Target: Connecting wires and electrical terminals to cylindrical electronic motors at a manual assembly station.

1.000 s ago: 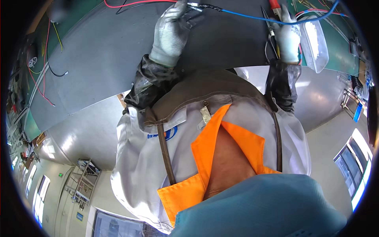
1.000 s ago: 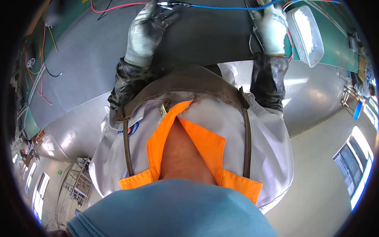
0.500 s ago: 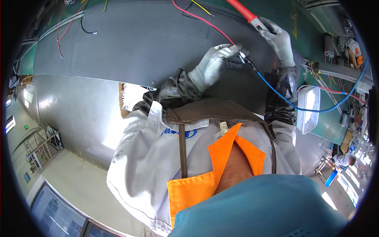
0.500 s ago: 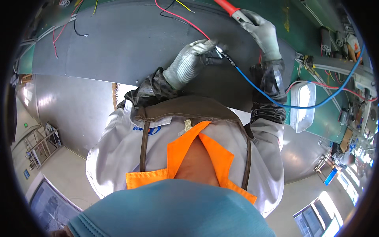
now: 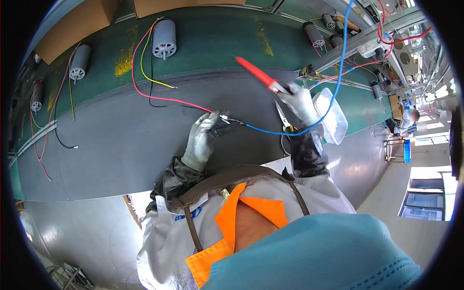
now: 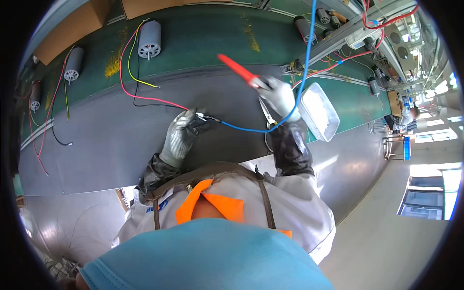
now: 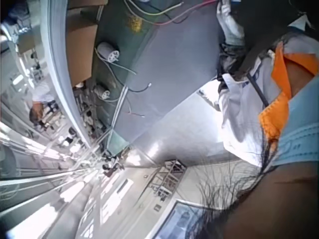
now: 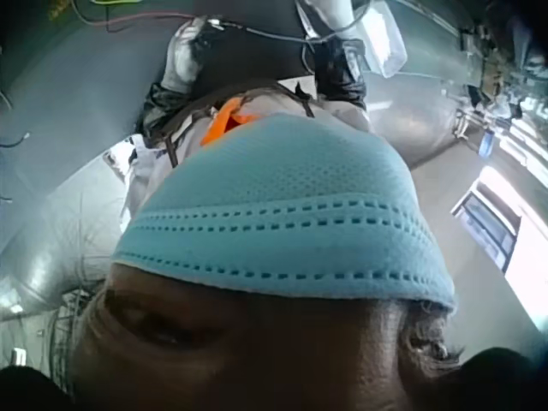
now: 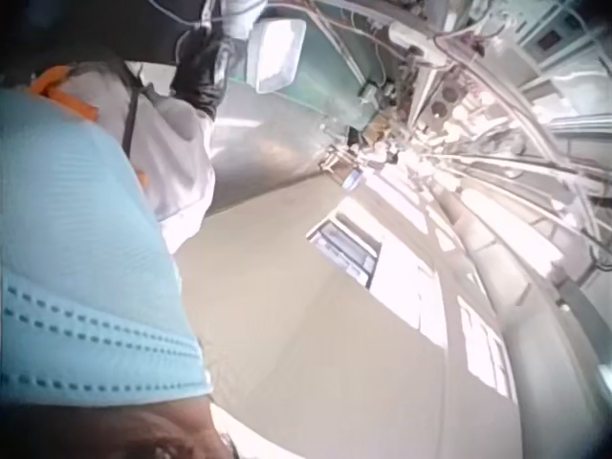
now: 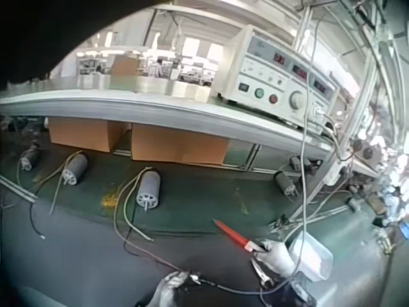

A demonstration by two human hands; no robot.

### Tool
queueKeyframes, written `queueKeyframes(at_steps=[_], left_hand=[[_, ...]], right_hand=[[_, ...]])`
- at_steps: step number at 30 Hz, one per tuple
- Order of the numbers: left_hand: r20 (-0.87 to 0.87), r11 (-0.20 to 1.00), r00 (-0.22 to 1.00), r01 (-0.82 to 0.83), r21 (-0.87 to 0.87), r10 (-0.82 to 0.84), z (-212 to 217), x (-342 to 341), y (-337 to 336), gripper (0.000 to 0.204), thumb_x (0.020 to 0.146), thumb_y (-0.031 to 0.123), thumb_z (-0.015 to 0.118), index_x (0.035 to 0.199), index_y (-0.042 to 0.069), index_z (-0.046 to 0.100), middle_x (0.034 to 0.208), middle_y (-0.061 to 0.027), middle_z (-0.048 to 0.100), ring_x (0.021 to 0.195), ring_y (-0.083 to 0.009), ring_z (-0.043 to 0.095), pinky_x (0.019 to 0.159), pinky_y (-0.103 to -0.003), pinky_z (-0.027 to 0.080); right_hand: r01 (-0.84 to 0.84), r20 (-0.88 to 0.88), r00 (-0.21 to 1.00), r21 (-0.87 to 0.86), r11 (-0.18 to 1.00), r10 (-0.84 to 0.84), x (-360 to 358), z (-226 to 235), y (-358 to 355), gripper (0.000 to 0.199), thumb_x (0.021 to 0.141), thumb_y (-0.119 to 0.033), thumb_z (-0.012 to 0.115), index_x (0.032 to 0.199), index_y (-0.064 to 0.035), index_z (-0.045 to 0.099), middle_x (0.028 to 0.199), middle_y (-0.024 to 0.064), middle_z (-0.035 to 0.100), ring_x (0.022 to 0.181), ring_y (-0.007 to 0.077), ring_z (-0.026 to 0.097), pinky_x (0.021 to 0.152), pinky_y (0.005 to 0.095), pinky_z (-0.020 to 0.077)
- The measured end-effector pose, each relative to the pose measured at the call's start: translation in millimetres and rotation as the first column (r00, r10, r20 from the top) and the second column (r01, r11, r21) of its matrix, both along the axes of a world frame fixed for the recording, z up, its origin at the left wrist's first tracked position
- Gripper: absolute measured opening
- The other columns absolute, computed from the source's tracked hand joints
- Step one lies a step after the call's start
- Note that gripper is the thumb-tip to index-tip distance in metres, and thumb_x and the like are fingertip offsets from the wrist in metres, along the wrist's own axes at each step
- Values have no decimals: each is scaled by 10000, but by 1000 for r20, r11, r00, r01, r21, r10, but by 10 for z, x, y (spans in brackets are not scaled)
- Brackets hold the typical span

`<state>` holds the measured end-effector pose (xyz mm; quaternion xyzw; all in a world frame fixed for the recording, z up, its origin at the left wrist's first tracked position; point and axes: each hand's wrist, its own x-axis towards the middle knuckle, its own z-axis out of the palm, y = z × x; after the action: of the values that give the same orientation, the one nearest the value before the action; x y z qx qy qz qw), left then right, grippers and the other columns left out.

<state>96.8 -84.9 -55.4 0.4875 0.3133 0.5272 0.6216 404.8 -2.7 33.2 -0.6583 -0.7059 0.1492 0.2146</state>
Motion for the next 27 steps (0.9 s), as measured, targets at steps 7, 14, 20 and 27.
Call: queueKeyframes(at_steps=[7,14,20,27], left_hand=[[443,867,894,169,-469,65,-68,151,118,325,1073,339,570,1150,29,627,1088,-92,708,939,-183,684,857,-371,570],[-620,579,154,242,779,770,38,-294,322,180,936,69,565,758,100,571,729,-121,551,661,-313,559,578,-405,417],[-683,711,-726,-437,551,84,627,-1936,-214,460,860,401,775,1180,95,645,1136,-170,675,1014,-362,657,781,-492,537],[-596,596,-25,-18,803,802,344,-779,442,396,874,211,768,1235,69,686,1243,-142,685,1210,-340,619,1010,-474,490]], right_hand=[[-28,320,946,-67,997,48,419,-155,-554,754,734,-68,796,1434,-43,518,1245,227,624,1169,426,605,977,483,505],[-680,-300,655,165,714,693,-371,109,-749,325,965,-146,671,1270,-34,670,1243,125,716,1067,246,700,862,388,571],[309,73,950,-360,880,-304,40,41,-716,413,967,-289,718,1242,17,676,768,103,701,592,111,621,547,341,490],[-450,-332,814,161,879,477,-856,-77,1006,335,1012,-170,627,1299,-3,670,1013,45,718,860,124,637,807,299,525]])
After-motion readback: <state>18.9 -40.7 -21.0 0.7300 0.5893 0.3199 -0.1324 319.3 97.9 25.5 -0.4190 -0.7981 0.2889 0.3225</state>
